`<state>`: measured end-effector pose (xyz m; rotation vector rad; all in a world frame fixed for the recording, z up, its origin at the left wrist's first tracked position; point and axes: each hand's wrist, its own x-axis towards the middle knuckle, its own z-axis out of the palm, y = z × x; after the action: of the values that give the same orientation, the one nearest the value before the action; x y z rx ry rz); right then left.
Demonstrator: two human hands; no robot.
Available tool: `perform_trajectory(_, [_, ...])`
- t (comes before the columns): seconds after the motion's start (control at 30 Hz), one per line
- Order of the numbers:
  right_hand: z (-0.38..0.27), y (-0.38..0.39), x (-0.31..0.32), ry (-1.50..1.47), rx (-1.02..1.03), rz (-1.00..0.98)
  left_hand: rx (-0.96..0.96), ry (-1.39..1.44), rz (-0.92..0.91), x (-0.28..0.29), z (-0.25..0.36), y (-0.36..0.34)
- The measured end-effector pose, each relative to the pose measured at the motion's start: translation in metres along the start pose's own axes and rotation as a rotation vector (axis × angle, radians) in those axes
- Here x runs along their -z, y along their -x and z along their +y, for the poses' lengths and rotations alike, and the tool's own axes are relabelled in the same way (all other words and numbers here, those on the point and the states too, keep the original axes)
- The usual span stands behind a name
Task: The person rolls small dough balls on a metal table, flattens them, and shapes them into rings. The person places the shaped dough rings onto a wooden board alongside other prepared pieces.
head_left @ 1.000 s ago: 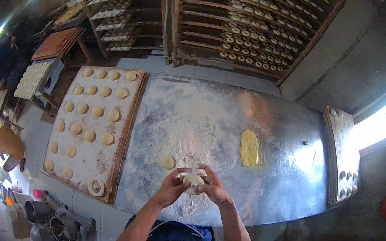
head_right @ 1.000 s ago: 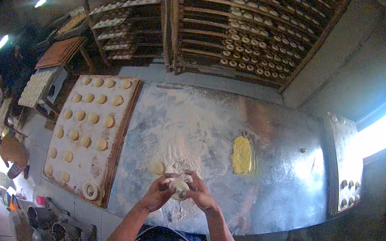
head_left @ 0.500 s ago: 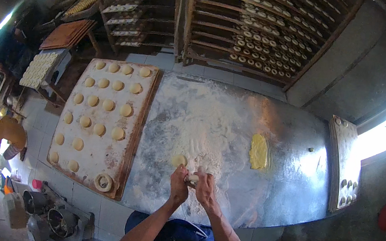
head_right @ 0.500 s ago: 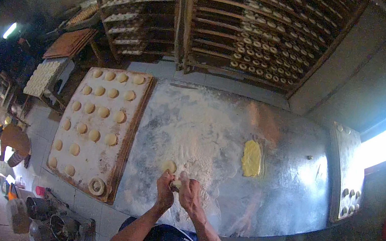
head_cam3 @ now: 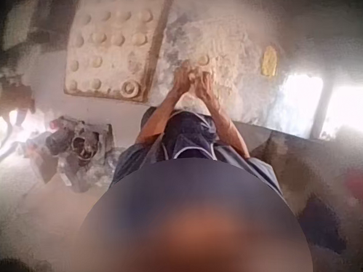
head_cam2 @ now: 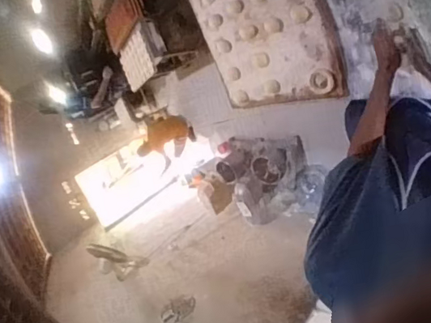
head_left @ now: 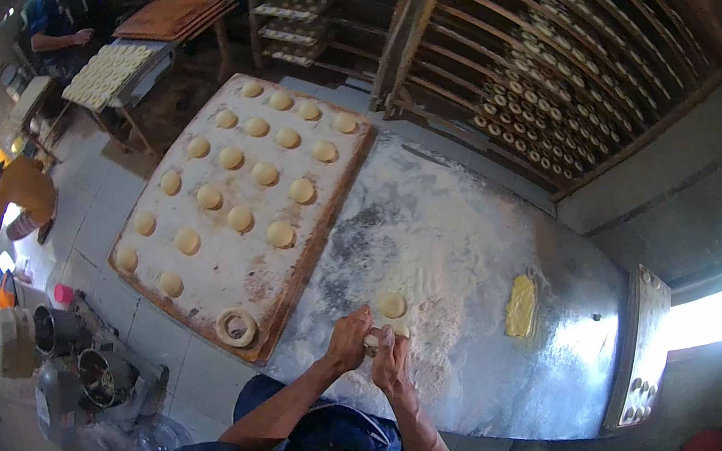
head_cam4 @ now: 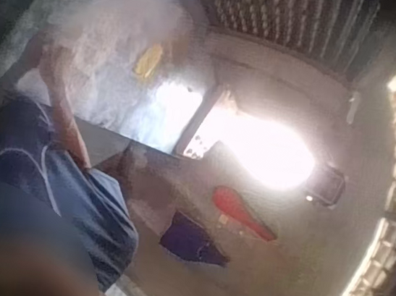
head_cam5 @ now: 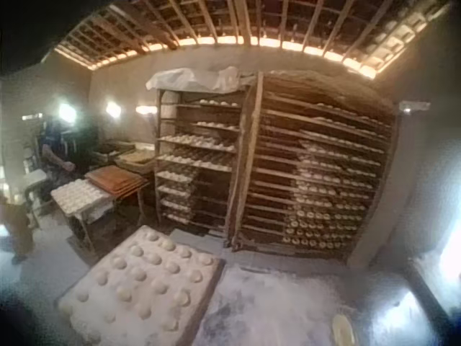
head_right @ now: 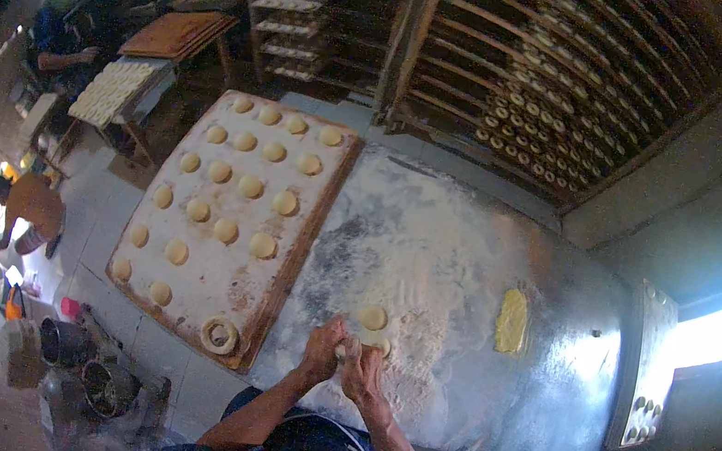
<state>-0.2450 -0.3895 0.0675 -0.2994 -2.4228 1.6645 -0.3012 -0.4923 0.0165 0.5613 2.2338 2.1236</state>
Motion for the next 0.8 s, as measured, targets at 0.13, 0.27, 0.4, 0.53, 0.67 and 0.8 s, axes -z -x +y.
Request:
perform_trajectory(0.13, [-0.030, -0.002, -0.019, -0.073, -0.024, -0.040, 0.291, 0.722, -0.052, 0.038, 0.007, 0.002])
perform_trajectory(0.27, [-0.048, -0.007, -0.035, 0.068, -0.050, -0.226, -0.225, 0.046, 0.144, 0.061, 0.009, 0.001])
perform_trajectory(0.4, [-0.062, -0.008, -0.056, 0.002, 0.038, -0.141, 0.164, 0.226, -0.019, 0.093, 0.034, -0.008])
perform_trajectory(0.53, [-0.058, -0.014, -0.072, -0.015, 0.152, -0.232, -0.542, -0.368, 0.104, 0.119, 0.028, -0.017])
perform_trajectory(0.67, [-0.033, -0.009, -0.098, 0.122, 0.579, -0.070, -0.069, -0.178, -0.056, 0.131, 0.004, -0.001])
perform_trajectory(0.8, [-0.063, -0.003, -0.110, 0.085, 0.403, -0.201, -0.004, -0.081, 0.010, 0.157, 0.006, 0.003])
